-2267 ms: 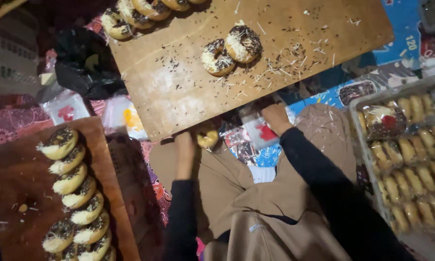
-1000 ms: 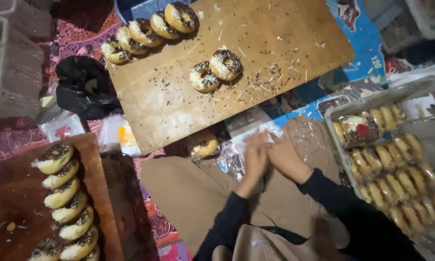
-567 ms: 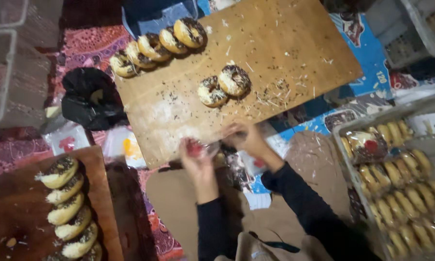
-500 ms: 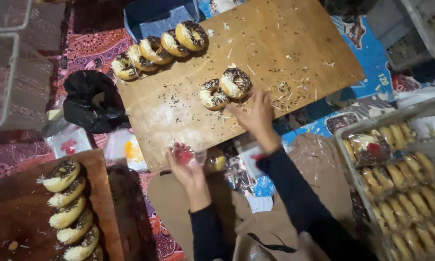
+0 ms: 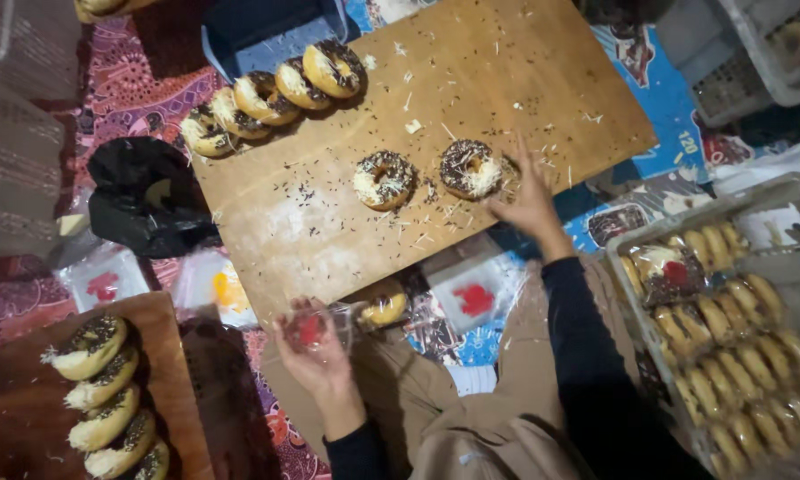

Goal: The person picks up chocolate-frosted donuts from a wooden board and places them into clear plastic bags. They then place the packaged donuts into a white plastic crate. The process is repeated for multiple donuts.

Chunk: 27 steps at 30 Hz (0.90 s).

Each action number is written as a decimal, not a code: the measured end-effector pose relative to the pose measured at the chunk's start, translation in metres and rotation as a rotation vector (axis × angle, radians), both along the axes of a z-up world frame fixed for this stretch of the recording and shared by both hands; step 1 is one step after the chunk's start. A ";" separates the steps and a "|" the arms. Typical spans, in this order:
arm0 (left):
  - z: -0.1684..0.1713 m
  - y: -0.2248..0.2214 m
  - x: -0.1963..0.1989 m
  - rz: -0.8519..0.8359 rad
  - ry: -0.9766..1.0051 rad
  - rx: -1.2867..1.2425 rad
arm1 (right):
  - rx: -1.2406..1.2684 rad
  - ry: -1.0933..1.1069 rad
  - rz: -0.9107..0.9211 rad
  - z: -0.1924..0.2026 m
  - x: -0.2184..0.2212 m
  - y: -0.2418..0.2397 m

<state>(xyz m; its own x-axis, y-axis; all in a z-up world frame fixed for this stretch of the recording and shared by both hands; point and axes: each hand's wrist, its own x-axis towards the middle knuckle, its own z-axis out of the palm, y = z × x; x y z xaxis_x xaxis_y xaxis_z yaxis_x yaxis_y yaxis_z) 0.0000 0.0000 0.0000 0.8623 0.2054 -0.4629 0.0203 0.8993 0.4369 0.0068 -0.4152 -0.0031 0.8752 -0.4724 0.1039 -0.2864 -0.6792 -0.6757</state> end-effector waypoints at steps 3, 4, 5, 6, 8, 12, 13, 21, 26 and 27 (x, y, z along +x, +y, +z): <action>0.012 -0.030 -0.004 -0.030 0.052 -0.157 | -0.159 -0.064 -0.079 -0.004 0.020 0.032; 0.016 -0.041 -0.002 -0.037 0.095 -0.245 | -0.193 -0.097 -0.110 -0.004 0.025 0.044; 0.020 -0.050 -0.001 -0.043 0.139 -0.331 | -0.219 -0.151 -0.128 -0.001 0.030 0.054; 0.024 -0.058 0.002 -0.085 0.102 -0.396 | -0.245 -0.205 -0.146 0.004 0.033 0.061; 0.031 -0.069 0.011 -0.157 0.019 -0.523 | -0.108 -0.303 -0.113 0.021 0.031 0.072; 0.034 -0.078 0.025 -0.090 0.047 -0.654 | 0.317 -0.410 0.118 0.072 -0.015 0.104; 0.033 -0.082 0.026 -0.073 0.054 -0.708 | 0.367 -0.430 0.170 0.087 -0.036 0.113; 0.036 -0.128 -0.025 -0.150 -0.308 -0.516 | 0.101 -0.381 0.229 0.165 -0.127 0.180; 0.051 -0.127 -0.041 -0.234 -0.465 -0.501 | -0.022 -0.391 0.236 0.178 -0.127 0.188; 0.054 -0.124 -0.040 -0.232 -0.464 -0.427 | -0.013 -0.380 0.242 0.179 -0.128 0.188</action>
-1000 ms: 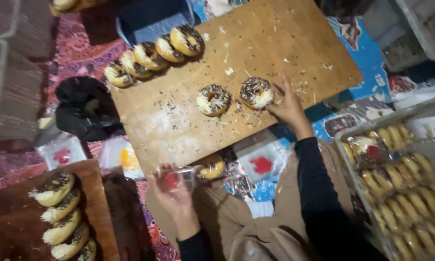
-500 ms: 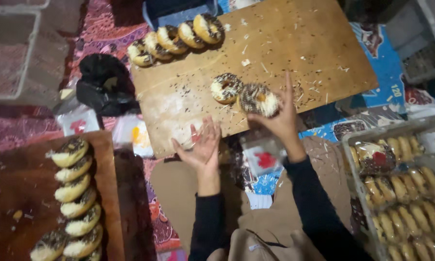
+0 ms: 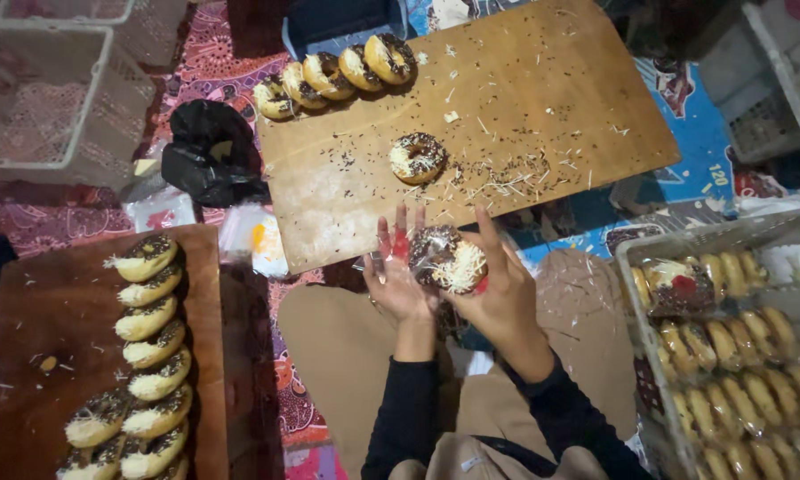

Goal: The person picks up chocolate-frosted donuts from a wooden board and places them into clear plastic bags. They then place the packaged donuts into a white plastic crate. The process is repeated for multiple donuts.

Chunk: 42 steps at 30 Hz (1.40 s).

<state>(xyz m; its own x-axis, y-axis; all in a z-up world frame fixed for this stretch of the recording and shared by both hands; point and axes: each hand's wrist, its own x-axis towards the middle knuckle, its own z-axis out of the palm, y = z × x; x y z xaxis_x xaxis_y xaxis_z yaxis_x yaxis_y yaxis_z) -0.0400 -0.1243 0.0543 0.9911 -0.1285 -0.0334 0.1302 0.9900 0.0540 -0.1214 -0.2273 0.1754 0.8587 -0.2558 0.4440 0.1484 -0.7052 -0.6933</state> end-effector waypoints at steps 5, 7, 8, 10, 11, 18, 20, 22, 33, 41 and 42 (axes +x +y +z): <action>0.023 0.012 0.004 0.031 -0.041 0.079 | -0.081 -0.095 -0.029 -0.002 -0.005 -0.004; 0.037 0.012 0.001 0.010 -0.117 0.092 | -0.042 -0.083 0.013 -0.006 0.000 -0.006; 0.044 0.012 -0.003 -0.002 -0.153 0.098 | -0.003 -0.057 0.026 -0.008 0.002 -0.006; 0.059 0.009 -0.009 -0.021 -0.144 0.157 | 0.124 -0.038 0.059 -0.011 0.007 -0.004; 0.065 0.007 -0.010 -0.030 -0.139 0.186 | 0.212 -0.045 0.080 -0.013 0.010 -0.001; 0.077 -0.017 -0.027 -0.105 -0.264 0.233 | 0.193 -0.194 0.095 -0.016 0.018 0.019; 0.067 -0.017 -0.033 -0.176 -0.299 0.215 | 0.128 -0.142 0.043 -0.016 0.018 0.018; 0.054 -0.005 -0.028 -0.180 -0.147 0.116 | 0.063 -0.031 0.037 -0.019 0.019 0.013; -0.040 0.010 -0.027 -0.269 0.118 -0.008 | -0.061 0.129 0.142 -0.050 0.014 -0.015; -0.038 0.005 -0.046 -0.422 0.015 0.114 | 0.504 -0.157 0.106 -0.036 0.001 -0.002; -0.037 0.007 -0.049 -0.312 0.097 0.228 | 0.455 -0.214 0.031 -0.033 0.003 -0.004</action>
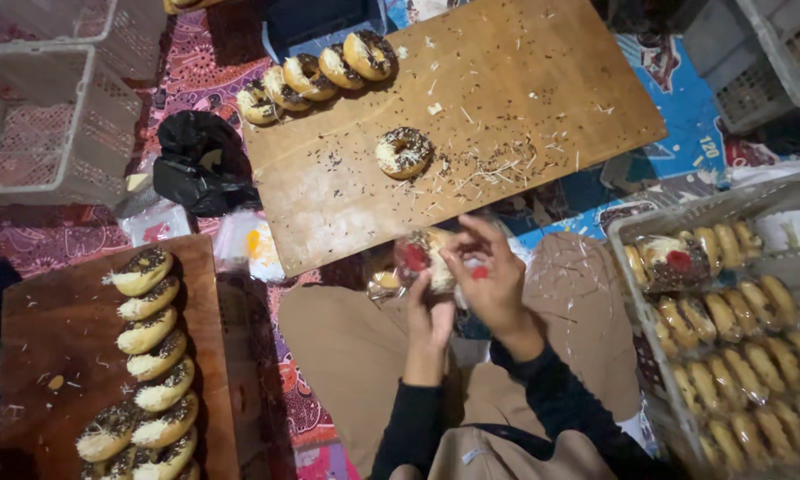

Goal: The person picks up chocolate-frosted donuts from a wooden board and places them into clear plastic bags. They then place the packaged donuts into a white plastic crate. The process is repeated for multiple donuts.

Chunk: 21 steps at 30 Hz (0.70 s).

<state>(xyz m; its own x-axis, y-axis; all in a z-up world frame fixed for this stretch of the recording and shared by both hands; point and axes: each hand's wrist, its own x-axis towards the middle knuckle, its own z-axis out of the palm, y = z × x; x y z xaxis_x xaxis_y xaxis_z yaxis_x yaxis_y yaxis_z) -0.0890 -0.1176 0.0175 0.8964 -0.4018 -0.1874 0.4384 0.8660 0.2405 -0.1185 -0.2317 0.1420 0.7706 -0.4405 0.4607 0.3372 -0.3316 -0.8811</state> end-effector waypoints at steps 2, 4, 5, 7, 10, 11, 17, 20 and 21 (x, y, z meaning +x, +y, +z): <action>0.007 0.004 -0.001 0.223 0.096 0.253 | -0.073 0.212 0.296 0.009 0.004 -0.014; 0.020 0.015 0.008 0.370 -0.242 0.791 | -0.172 0.363 0.561 0.019 0.009 -0.033; 0.029 0.023 0.015 0.442 -0.418 1.057 | -0.234 0.409 0.676 0.024 0.010 -0.042; 0.053 0.041 0.032 0.253 -0.957 1.156 | -0.292 0.396 0.749 0.031 0.005 -0.052; 0.104 0.050 0.030 0.165 -1.258 1.461 | -0.180 0.269 0.630 0.044 -0.003 -0.063; 0.122 0.052 0.027 0.177 -1.274 1.598 | -0.066 0.251 0.597 0.047 -0.003 -0.065; 0.178 0.052 0.001 0.548 -1.765 1.430 | -0.121 0.077 0.556 0.049 -0.018 -0.060; 0.181 0.055 0.002 0.549 -1.847 1.404 | -0.425 0.024 0.516 0.057 -0.012 -0.056; 0.179 0.056 0.002 0.537 -1.827 1.374 | -0.466 0.060 0.516 0.059 -0.011 -0.054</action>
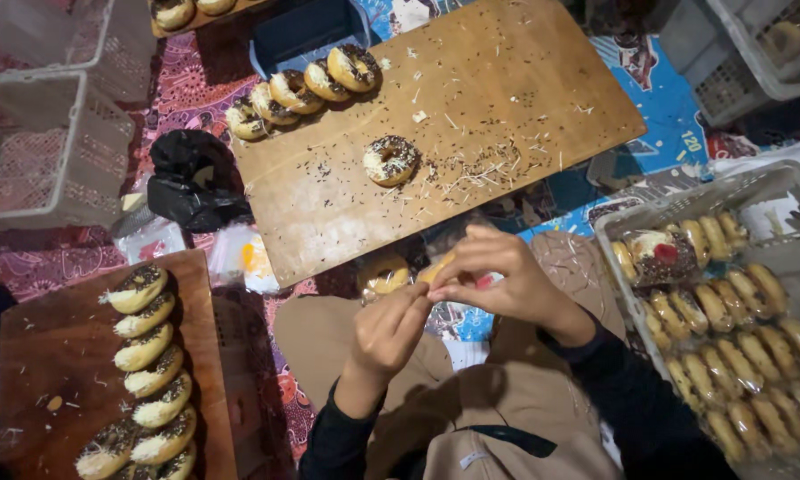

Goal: The person picks up chocolate-frosted donuts from a wooden board and places them into clear plastic bags. They then place the packaged donuts into a white plastic crate. The process is repeated for multiple donuts.

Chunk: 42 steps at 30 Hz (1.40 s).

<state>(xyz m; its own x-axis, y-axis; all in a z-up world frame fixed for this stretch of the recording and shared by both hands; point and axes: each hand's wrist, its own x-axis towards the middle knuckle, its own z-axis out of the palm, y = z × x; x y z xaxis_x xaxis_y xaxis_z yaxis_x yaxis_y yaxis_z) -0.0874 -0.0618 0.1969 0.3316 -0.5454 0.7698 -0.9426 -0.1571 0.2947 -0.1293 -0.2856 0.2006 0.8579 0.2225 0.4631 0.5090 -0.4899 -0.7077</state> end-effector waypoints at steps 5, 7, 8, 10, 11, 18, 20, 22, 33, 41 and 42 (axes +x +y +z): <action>0.004 0.009 -0.004 0.035 0.055 0.001 | -0.360 -0.351 -0.198 -0.012 -0.010 0.022; 0.015 0.020 -0.005 0.125 0.065 0.034 | -0.480 -0.344 -0.255 -0.026 -0.011 0.025; 0.022 0.028 -0.003 0.171 0.067 0.050 | -0.510 -0.282 -0.250 -0.032 -0.008 0.022; 0.033 0.043 0.006 0.218 0.087 0.031 | -0.488 -0.071 -0.171 -0.043 0.006 0.010; 0.035 0.049 0.007 0.253 0.103 0.019 | -0.426 0.079 -0.096 -0.048 0.014 0.001; -0.003 0.039 0.046 0.608 0.939 -0.131 | 0.431 0.525 0.375 -0.086 0.077 0.022; -0.031 0.045 0.065 0.574 0.966 -0.301 | 0.683 0.450 0.367 -0.112 0.099 0.053; -0.064 0.071 0.063 0.472 0.856 -0.401 | 0.835 0.277 0.226 -0.146 0.122 0.081; -0.249 0.162 -0.052 0.889 0.963 0.148 | 0.380 0.663 -0.055 -0.314 -0.019 0.143; -0.319 0.088 0.059 0.644 1.266 -0.052 | -0.801 0.363 -0.301 -0.376 0.076 -0.054; -0.319 0.076 0.062 0.710 1.138 0.014 | -0.854 0.481 -0.283 -0.385 0.075 -0.062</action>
